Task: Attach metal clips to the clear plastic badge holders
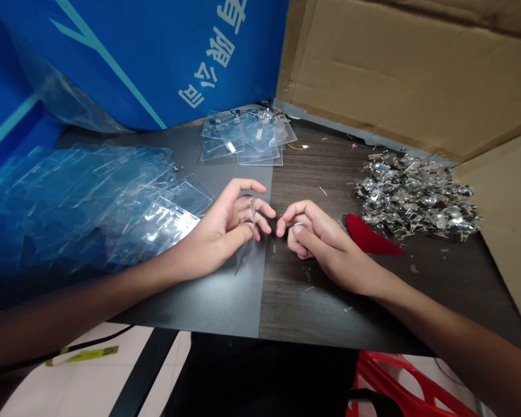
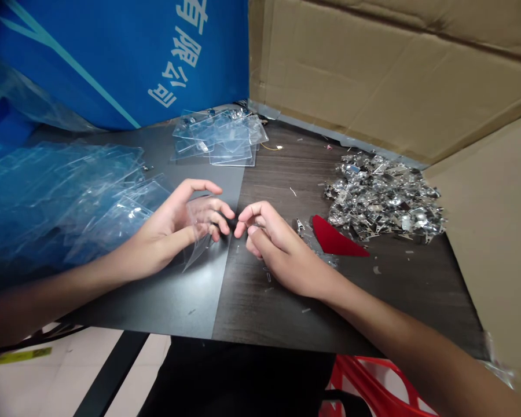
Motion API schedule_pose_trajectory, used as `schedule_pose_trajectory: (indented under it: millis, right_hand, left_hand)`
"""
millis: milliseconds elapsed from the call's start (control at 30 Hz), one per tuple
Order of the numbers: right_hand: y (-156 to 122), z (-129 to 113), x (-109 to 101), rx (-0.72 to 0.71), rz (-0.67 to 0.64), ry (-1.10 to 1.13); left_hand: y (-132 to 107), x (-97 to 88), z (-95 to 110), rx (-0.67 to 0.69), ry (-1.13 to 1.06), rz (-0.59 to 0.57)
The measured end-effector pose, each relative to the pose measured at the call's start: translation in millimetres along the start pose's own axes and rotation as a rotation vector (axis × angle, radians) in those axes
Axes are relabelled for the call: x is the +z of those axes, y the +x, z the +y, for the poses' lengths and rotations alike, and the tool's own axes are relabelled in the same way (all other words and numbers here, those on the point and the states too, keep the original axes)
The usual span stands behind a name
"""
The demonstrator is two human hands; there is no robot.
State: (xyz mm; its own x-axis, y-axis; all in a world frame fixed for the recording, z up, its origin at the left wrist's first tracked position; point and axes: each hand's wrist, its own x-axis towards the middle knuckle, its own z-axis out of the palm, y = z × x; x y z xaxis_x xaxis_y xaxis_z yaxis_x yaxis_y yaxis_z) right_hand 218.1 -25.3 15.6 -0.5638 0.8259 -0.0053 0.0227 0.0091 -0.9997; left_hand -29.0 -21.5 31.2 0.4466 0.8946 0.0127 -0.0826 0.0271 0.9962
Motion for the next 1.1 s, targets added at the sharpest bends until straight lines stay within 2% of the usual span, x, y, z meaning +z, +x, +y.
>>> schedule_pose_trajectory:
  millis: [200,633,900,1100]
  right_hand:
    - [4.5,-6.0,-2.8,0.053,-0.024,0.069]
    - [7.4,-4.0,-2.6,0.003,-0.059,0.126]
    - [6.8,-6.3,-3.6,0.013,0.010,0.030]
    - [1.8,-4.5,-1.8,-0.019,-0.011,-0.079]
  left_hand:
    - [0.9,-0.1,-0.7,0.015,0.020,0.013]
    - [-2.7,3.2,-1.1,0.023,0.131,0.003]
    - [0.0,2.6,1.4,0.018,0.163,0.034]
    - [1.7,3.8,0.5,0.012,0.209,0.076]
